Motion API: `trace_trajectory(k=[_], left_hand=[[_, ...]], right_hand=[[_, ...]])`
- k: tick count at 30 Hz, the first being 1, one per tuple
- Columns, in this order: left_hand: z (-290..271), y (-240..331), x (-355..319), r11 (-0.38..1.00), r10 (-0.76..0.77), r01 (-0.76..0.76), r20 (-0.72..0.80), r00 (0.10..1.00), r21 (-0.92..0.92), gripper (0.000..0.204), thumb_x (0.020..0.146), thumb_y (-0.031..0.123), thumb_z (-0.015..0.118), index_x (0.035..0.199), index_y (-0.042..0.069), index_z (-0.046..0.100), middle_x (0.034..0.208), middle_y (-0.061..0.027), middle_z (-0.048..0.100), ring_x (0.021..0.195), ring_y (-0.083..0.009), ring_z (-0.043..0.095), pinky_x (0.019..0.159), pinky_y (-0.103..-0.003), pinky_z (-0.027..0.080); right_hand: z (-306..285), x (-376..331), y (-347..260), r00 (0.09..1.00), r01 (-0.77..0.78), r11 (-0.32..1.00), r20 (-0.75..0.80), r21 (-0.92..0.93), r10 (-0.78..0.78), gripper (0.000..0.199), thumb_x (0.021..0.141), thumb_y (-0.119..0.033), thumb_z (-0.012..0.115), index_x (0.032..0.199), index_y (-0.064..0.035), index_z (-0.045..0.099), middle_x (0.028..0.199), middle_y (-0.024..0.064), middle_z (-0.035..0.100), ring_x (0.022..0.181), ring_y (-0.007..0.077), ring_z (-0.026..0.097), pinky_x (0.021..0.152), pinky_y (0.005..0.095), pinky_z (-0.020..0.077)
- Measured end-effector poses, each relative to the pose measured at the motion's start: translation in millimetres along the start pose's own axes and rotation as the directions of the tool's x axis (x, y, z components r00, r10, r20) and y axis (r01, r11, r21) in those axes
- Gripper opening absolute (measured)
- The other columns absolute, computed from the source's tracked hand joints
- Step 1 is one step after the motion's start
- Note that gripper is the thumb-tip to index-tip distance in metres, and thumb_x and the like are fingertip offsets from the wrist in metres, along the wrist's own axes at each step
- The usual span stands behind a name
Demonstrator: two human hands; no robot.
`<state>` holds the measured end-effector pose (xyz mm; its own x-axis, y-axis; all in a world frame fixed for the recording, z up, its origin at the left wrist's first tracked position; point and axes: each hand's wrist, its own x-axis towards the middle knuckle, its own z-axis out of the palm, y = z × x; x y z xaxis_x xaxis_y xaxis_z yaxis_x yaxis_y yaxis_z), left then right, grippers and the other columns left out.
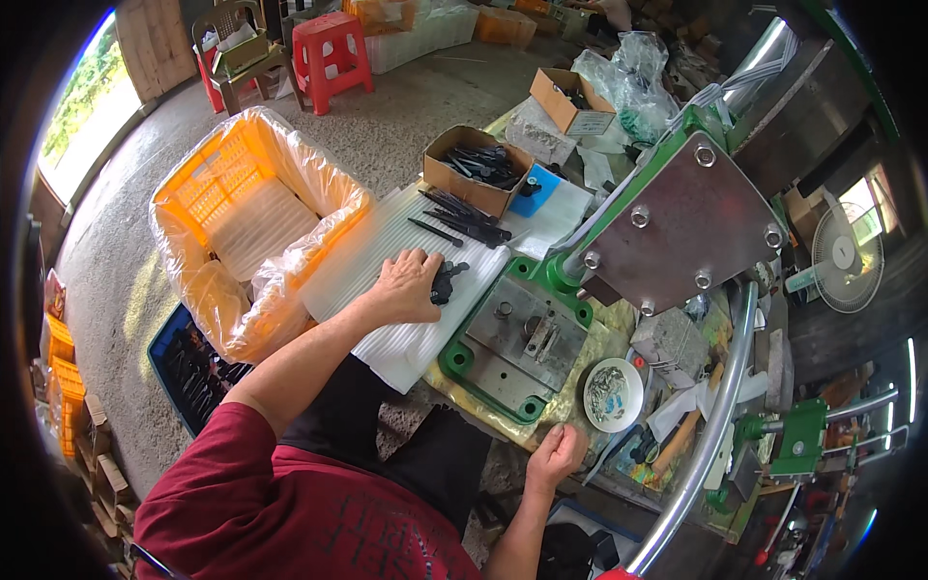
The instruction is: The person inserts pins into plastic components by hand, presses them using a manual press machine, and places the assembled components into a storage bin.
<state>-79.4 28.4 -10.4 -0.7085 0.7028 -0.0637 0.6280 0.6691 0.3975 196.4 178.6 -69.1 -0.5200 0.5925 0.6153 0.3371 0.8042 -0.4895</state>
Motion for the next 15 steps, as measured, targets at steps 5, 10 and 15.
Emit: trace_trajectory(k=[5,10,15], left_hand=[[3.2,2.2,1.6,1.0,-0.014,0.014,-0.011,1.0,0.0,0.062,0.052,0.023,0.058,0.107,0.002,0.04,0.094,-0.0162,0.044,0.097,-0.0295,0.042,0.076,-0.039,0.034],[6.4,0.7,0.8,1.0,-0.026,0.025,-0.052,0.998,-0.018,0.054,0.053,0.022,0.057,0.101,0.001,0.044,0.093,-0.0162,0.045,0.095,-0.0291,0.043,0.076,-0.039,0.035],[10.2,0.1,-1.8,0.999,0.017,-0.022,-0.091,0.996,-0.046,0.046,0.056,0.019,0.056,0.096,-0.001,0.046,0.09,-0.0167,0.048,0.091,-0.03,0.046,0.075,-0.038,0.037]], right_hand=[[-0.3,-1.1,2.5,1.0,0.02,0.999,0.002,-0.026,-0.02,0.009,0.078,-0.006,0.048,0.077,0.0027,0.048,0.071,0.0129,0.048,0.064,0.0281,0.045,0.058,0.0336,0.0365],[0.9,-1.4,-0.3,1.0,-0.004,1.0,-0.015,-0.011,0.004,0.014,0.08,-0.012,0.047,0.074,0.0013,0.048,0.068,0.0135,0.047,0.063,0.0297,0.045,0.057,0.0362,0.0352],[0.8,-2.1,2.5,1.0,0.0,1.0,-0.006,0.003,0.0,0.012,0.079,-0.009,0.047,0.075,0.0018,0.048,0.069,0.0128,0.047,0.063,0.028,0.045,0.058,0.0347,0.0358]])
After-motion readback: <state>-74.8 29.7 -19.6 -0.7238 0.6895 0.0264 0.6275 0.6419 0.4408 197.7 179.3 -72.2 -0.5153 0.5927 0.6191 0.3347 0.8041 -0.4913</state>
